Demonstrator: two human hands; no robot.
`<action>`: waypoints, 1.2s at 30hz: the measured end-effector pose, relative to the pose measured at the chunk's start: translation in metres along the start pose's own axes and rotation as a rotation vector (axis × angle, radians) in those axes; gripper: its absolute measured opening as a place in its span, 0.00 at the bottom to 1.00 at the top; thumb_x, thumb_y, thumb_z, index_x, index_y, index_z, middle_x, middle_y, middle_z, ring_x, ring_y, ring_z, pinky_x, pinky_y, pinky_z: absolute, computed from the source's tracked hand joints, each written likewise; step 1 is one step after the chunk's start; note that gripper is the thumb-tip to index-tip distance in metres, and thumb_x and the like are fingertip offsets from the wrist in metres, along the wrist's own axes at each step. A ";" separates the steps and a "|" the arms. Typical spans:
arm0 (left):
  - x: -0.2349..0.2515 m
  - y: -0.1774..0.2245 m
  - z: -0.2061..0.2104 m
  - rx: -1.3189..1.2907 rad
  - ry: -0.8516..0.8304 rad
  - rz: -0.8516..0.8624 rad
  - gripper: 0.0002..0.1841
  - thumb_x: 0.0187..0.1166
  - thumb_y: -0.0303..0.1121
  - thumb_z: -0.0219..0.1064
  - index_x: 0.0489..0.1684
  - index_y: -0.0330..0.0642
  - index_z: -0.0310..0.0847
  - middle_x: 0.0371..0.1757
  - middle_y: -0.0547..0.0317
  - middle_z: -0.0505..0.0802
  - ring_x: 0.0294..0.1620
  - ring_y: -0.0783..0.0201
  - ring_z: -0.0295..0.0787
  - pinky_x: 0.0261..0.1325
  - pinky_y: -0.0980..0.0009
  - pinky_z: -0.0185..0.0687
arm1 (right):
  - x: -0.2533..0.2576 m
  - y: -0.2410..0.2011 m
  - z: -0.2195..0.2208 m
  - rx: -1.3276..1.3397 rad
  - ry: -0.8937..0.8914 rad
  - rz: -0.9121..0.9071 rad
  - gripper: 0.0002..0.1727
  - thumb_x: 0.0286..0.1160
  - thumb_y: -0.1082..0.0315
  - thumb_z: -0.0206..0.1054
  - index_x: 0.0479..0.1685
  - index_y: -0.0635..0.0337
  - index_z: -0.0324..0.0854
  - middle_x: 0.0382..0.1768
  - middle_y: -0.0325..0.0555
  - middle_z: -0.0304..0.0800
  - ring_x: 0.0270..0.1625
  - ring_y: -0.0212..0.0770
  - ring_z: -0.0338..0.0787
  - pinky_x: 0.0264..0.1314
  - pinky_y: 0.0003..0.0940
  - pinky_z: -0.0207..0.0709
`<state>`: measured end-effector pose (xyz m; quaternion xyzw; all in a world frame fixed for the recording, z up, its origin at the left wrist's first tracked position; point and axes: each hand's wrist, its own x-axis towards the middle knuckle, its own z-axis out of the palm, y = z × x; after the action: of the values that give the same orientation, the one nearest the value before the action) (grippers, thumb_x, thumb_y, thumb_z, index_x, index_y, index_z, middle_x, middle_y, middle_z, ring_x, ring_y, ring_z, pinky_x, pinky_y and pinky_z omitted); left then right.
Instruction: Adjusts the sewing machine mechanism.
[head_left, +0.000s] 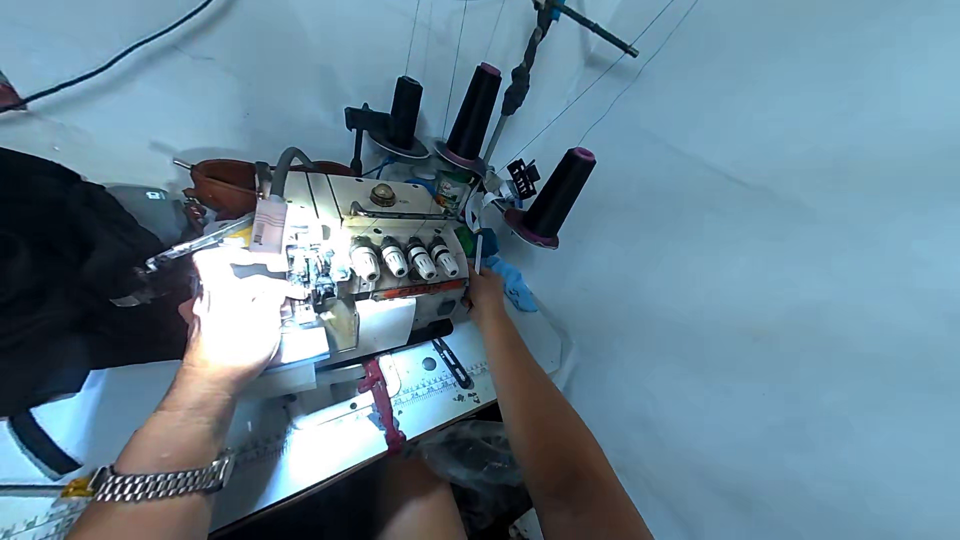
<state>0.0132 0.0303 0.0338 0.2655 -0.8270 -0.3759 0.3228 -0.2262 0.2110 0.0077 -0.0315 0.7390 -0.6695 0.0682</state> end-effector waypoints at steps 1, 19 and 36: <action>0.000 -0.001 0.001 -0.013 0.009 0.013 0.11 0.87 0.25 0.58 0.46 0.25 0.85 0.60 0.25 0.83 0.60 0.28 0.79 0.63 0.28 0.66 | 0.003 -0.001 0.001 -0.058 0.012 -0.005 0.12 0.86 0.61 0.66 0.45 0.64 0.83 0.24 0.41 0.77 0.17 0.30 0.68 0.19 0.26 0.65; -0.002 -0.002 0.001 -0.048 -0.002 -0.012 0.14 0.89 0.30 0.56 0.46 0.26 0.84 0.48 0.31 0.87 0.51 0.36 0.82 0.57 0.33 0.70 | 0.005 -0.024 0.005 -0.289 0.056 0.041 0.18 0.81 0.57 0.71 0.45 0.67 0.85 0.38 0.53 0.83 0.34 0.44 0.80 0.38 0.43 0.77; -0.009 0.004 -0.002 -0.024 0.006 0.029 0.14 0.89 0.30 0.54 0.45 0.27 0.84 0.58 0.29 0.84 0.58 0.35 0.80 0.60 0.32 0.68 | -0.207 -0.033 0.040 -0.067 -0.594 -0.021 0.09 0.85 0.71 0.64 0.42 0.71 0.84 0.19 0.46 0.84 0.14 0.27 0.78 0.17 0.18 0.73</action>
<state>0.0194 0.0375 0.0347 0.2509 -0.8250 -0.3805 0.3341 -0.0174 0.1970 0.0488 -0.2358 0.7081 -0.6068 0.2734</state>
